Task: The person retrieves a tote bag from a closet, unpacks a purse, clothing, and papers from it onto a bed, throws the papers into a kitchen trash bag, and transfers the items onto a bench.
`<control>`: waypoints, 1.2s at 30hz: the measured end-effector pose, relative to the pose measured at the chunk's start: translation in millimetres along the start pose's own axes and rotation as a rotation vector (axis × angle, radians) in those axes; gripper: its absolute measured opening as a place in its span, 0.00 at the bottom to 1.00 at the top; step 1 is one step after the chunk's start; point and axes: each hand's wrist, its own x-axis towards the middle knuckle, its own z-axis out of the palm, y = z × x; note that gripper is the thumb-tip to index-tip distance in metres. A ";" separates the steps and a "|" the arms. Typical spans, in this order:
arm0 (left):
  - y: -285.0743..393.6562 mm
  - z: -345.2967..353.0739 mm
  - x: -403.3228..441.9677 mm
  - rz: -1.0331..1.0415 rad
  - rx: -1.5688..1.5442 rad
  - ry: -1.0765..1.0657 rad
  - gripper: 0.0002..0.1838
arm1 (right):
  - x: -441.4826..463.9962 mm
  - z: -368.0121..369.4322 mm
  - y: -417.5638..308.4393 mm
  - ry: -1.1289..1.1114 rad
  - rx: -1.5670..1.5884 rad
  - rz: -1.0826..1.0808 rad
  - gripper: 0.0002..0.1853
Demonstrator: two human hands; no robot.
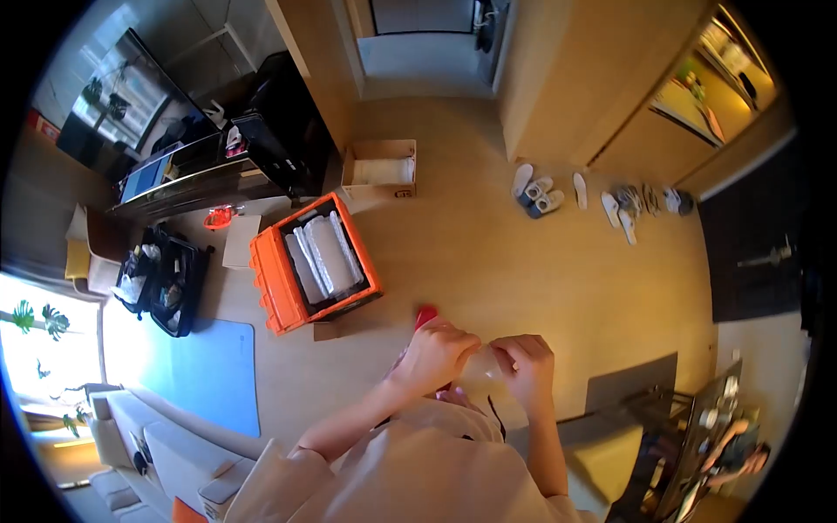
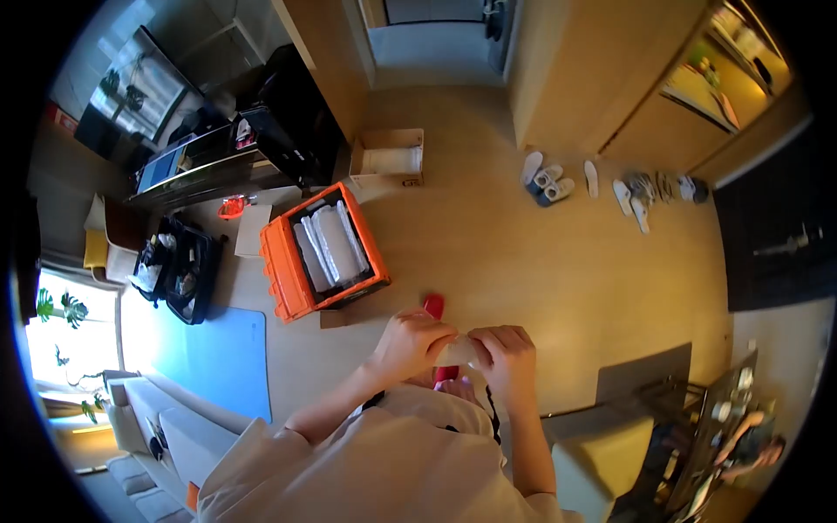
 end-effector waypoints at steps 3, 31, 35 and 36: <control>-56.7 5.2 75.8 -0.033 -0.033 -0.030 0.03 | 84.3 18.5 43.8 -0.041 0.035 -0.035 0.05; -416.7 -115.4 725.3 -0.801 -0.193 0.919 0.06 | 862.9 89.4 345.2 -0.157 0.823 0.157 0.28; -493.7 -134.2 814.5 -0.781 -0.199 0.861 0.07 | 971.4 134.1 364.9 -0.290 0.744 0.095 0.14; -514.3 -141.7 842.3 -0.773 -0.205 0.858 0.07 | 1000.6 144.3 374.8 -0.287 0.760 0.123 0.13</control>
